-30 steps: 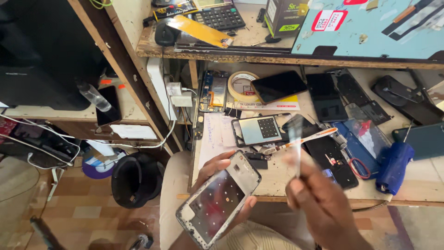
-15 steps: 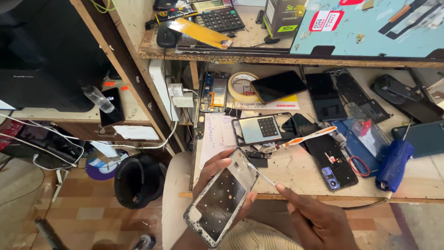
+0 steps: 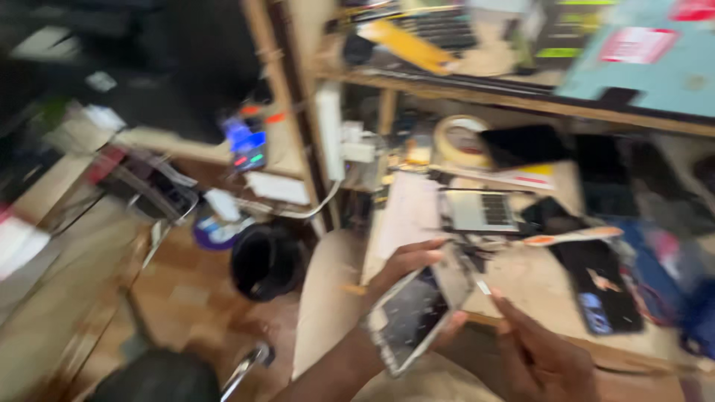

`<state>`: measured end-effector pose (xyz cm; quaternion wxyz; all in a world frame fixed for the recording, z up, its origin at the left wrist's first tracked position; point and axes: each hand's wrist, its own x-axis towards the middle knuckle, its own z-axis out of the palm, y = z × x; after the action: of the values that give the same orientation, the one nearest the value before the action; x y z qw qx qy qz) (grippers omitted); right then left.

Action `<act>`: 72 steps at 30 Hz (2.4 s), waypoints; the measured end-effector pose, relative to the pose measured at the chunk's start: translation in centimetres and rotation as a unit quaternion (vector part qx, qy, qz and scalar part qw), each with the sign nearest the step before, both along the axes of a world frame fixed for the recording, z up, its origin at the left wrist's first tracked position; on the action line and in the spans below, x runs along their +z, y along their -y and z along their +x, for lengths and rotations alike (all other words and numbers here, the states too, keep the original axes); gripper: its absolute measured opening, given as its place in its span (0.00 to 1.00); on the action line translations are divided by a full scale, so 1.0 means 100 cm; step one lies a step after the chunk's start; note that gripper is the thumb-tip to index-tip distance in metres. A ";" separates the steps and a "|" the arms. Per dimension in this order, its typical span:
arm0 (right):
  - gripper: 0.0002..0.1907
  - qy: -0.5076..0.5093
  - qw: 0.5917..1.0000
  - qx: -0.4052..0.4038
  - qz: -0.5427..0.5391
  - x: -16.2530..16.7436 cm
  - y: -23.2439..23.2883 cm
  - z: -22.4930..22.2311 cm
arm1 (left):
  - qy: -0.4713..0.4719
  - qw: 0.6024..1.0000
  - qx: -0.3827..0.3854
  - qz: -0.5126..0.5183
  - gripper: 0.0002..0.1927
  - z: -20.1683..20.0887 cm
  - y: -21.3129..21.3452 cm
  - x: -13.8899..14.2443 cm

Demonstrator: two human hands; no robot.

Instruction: The person sits at a cluttered repair workbench and uses a metal spudger to pry and scrape the frame of a disassembled smartphone, working around its edges while holding the phone steady. They briefly reach to a side bench for a tool and continue prying the phone frame.

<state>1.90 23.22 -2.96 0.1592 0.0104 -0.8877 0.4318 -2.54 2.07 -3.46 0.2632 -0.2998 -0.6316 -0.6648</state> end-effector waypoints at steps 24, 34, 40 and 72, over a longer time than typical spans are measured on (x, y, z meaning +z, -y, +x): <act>0.19 -0.131 0.978 0.143 0.071 0.007 -0.003 -0.015 | 0.011 1.000 0.012 0.007 0.35 0.005 0.001 0.002; 0.13 -0.036 0.943 0.153 -0.294 -0.007 -0.027 -0.048 | 0.034 0.991 -0.082 0.096 0.39 0.001 0.021 0.014; 0.23 0.262 0.806 0.181 -0.499 0.000 -0.031 -0.084 | -0.034 0.994 -0.090 -0.056 0.39 0.002 0.027 0.042; 0.26 0.171 0.974 -0.066 -0.136 -0.119 -0.150 -0.116 | 0.088 0.841 0.396 -0.358 0.23 -0.264 0.258 0.086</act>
<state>-9.69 38.25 -14.86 0.0334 -0.1444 -0.8332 0.5328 -28.90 -23.74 5.18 0.3217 -0.0374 -0.9112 -0.2547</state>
